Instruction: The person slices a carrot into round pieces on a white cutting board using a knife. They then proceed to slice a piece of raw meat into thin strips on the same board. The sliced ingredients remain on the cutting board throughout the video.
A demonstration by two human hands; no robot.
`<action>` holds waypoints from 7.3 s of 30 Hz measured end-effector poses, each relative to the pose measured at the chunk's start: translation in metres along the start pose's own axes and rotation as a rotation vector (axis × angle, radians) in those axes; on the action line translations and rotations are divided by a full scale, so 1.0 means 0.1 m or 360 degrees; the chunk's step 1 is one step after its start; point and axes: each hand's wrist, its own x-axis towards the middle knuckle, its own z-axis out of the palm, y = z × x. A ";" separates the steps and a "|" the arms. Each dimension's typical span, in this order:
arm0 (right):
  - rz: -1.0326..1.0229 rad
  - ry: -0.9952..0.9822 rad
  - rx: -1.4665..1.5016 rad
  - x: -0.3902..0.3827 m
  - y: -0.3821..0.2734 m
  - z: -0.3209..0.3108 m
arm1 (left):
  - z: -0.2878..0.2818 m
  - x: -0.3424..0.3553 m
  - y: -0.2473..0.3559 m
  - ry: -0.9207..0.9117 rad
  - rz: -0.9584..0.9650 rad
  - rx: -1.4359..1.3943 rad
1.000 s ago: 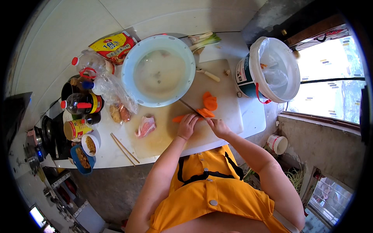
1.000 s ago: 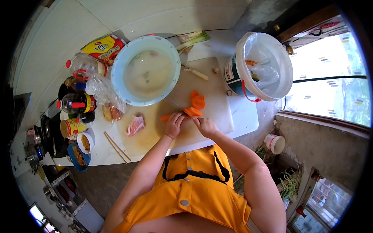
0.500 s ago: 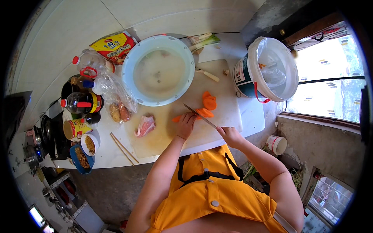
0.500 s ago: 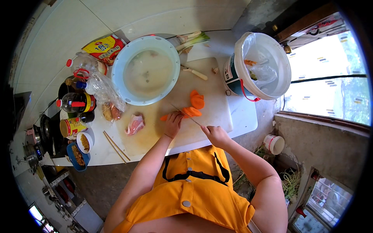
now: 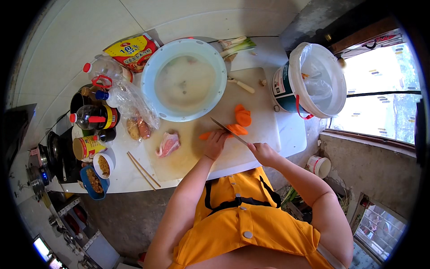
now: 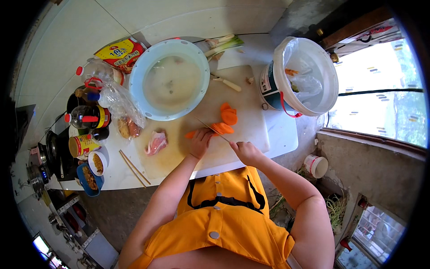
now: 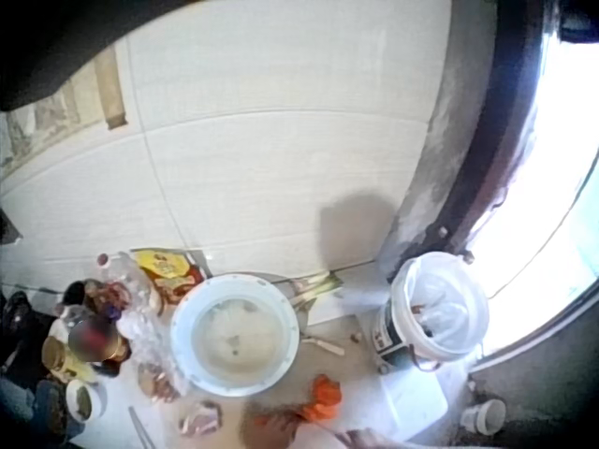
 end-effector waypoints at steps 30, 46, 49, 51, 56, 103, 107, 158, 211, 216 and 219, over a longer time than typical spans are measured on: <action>0.0006 0.0137 0.0131 0.28 -0.04 0.24 | -0.07 -0.10 -0.06 -0.0122 -0.0021 0.0111; 0.0014 0.0003 -0.0016 -0.24 -0.06 -0.02 | -0.07 -0.07 -0.07 -0.0072 0.0056 0.0111; 0.0005 -0.0029 -0.0007 -0.17 0.00 0.02 | -0.06 -0.06 -0.06 -0.0042 0.0055 0.0089; 0.0064 -0.0081 -0.0026 -0.11 0.00 0.03 | -0.07 -0.05 -0.06 -0.0053 0.0054 0.0082; 0.0030 -0.0110 -0.0051 -0.08 -0.04 0.02 | -0.11 -0.02 -0.05 -0.0059 0.0066 0.0071; -0.0017 0.0558 -0.0002 0.43 0.28 0.34 | -0.07 -0.04 -0.01 -0.0154 -0.0101 0.0056; -0.0140 0.0584 -0.0034 0.46 0.45 0.09 | 0.07 0.11 0.12 -0.0138 -0.0153 0.0031; -0.0024 0.0248 -0.0124 0.14 0.21 -0.17 | 0.30 0.16 0.24 0.0007 -0.0122 0.0133; 0.0003 0.0374 -0.0182 0.11 0.15 -0.28 | 0.35 0.43 0.02 0.0119 -0.0057 0.0062; -0.0167 0.0440 -0.0170 0.28 0.24 -0.21 | 0.36 0.44 0.01 0.0082 -0.0062 0.0053; -0.0156 0.0395 -0.0191 0.34 0.25 -0.23 | 0.37 0.44 0.00 0.0073 -0.0054 0.0056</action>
